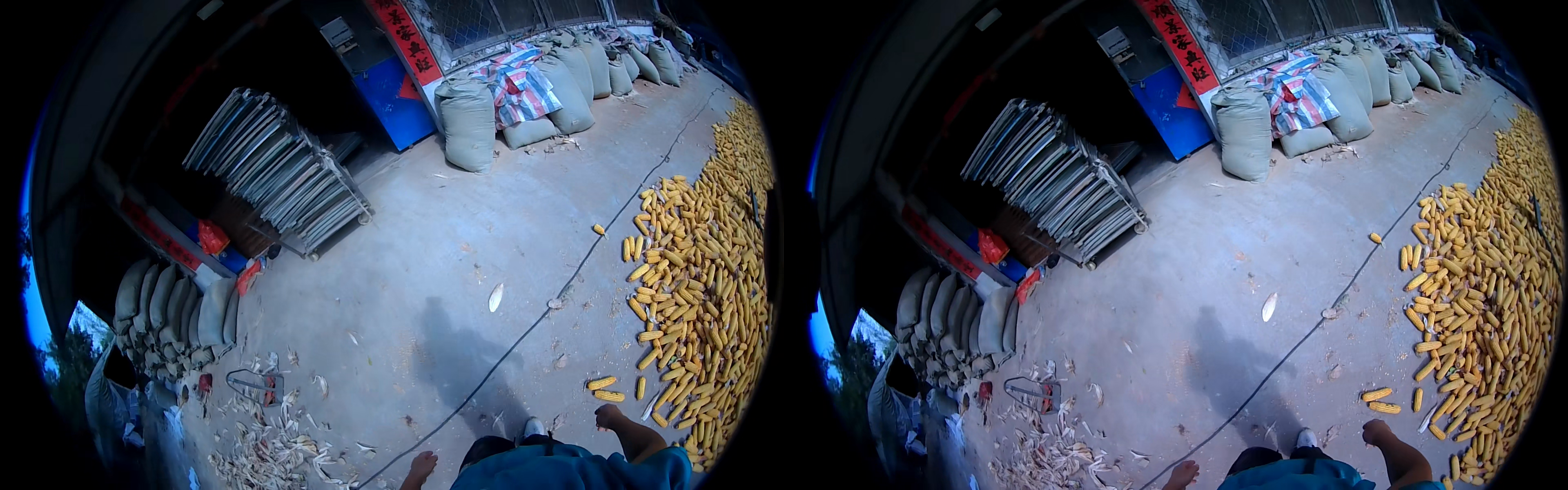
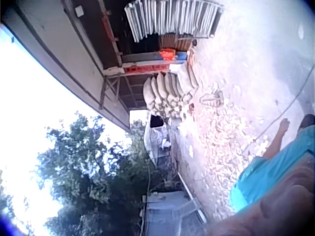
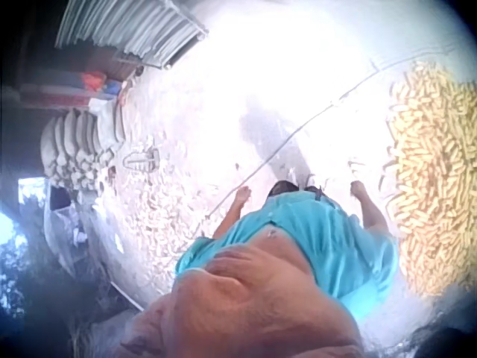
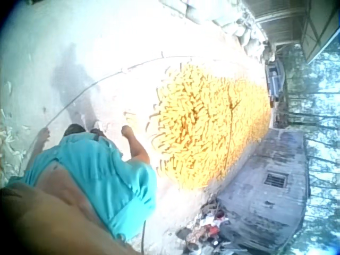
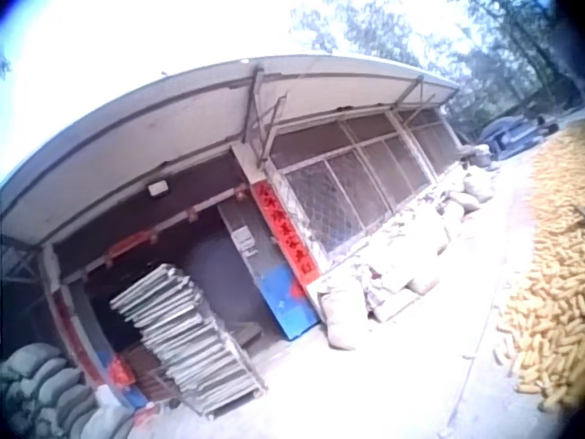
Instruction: The person moves from an outdoor area into a workshop and begins assembling window screens. They pick up large rectangular frames and mesh panels, place them on a workbench, and insert cardboard strips into the frame grooves. The person works alongside another individual, handling the components one by one.
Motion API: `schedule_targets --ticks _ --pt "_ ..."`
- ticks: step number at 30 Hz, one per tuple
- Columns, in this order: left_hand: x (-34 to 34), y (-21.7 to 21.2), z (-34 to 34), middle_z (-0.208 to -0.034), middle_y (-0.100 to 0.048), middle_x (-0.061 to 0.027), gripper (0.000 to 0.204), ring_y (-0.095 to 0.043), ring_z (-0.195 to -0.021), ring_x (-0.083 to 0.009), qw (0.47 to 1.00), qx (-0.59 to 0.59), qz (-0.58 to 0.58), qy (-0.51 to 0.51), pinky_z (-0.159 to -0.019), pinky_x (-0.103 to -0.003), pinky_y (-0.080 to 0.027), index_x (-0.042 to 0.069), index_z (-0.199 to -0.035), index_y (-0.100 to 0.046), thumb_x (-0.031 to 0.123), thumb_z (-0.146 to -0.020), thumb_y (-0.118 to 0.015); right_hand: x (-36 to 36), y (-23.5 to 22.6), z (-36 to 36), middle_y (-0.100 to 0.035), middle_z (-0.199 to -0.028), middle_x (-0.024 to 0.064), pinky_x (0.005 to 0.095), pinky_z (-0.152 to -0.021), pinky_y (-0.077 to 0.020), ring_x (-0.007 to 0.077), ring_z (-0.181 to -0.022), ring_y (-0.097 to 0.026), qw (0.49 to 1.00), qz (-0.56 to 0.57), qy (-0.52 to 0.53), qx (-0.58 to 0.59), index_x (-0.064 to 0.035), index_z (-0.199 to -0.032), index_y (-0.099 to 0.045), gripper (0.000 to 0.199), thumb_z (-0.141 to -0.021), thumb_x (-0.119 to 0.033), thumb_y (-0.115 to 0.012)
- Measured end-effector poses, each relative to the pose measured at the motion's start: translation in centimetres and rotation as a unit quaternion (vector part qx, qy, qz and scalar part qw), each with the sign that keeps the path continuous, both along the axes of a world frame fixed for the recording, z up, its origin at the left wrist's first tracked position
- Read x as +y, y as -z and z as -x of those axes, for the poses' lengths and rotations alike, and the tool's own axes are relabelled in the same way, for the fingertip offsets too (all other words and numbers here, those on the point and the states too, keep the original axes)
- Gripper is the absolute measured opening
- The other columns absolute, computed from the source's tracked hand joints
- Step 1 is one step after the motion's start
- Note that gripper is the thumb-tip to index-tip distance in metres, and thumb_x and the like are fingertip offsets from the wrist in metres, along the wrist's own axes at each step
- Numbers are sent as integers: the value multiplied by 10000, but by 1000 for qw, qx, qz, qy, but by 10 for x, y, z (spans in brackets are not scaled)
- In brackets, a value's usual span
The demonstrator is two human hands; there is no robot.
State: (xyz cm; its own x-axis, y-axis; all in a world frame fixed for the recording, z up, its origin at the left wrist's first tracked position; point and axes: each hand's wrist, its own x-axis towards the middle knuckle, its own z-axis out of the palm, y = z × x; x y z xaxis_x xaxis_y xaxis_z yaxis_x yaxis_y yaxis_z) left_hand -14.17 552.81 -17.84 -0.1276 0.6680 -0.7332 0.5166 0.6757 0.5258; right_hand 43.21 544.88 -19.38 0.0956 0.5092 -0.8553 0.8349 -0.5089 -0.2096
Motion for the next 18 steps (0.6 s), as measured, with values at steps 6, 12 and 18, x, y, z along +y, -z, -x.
schedule_targets --ticks 6,12,18 --pt "118 15 -18 -835 -594 -93 346 -589 -754 -217 973 5 148 -179 -572 -350 -482 16 -1066 -543 231 -799 -582 269 -30 -1 -521 -1187 182 380 -944 -388 335 -1120 -471 985 -165 48 20 -67 -1191 -509 462 -768 -246 -464" --pt "293 37 -17 -883 -587 -84 260 -590 -806 -243 947 -18 202 -250 -609 -377 -485 30 -1016 -550 198 -820 -572 484 -84 7 -497 -1207 201 409 -940 -395 338 -1128 -465 992 -121 5 -19 -76 -1200 -505 492 -756 -287 -488" --pt "581 29 -58 -966 -555 -92 314 -590 -833 -242 973 -58 131 -180 -632 -371 -491 45 -1105 -495 167 -821 -547 607 -80 -21 -503 -1180 218 438 -936 -390 359 -1112 -471 991 -130 33 -26 -80 -1162 -544 471 -782 -350 -473"
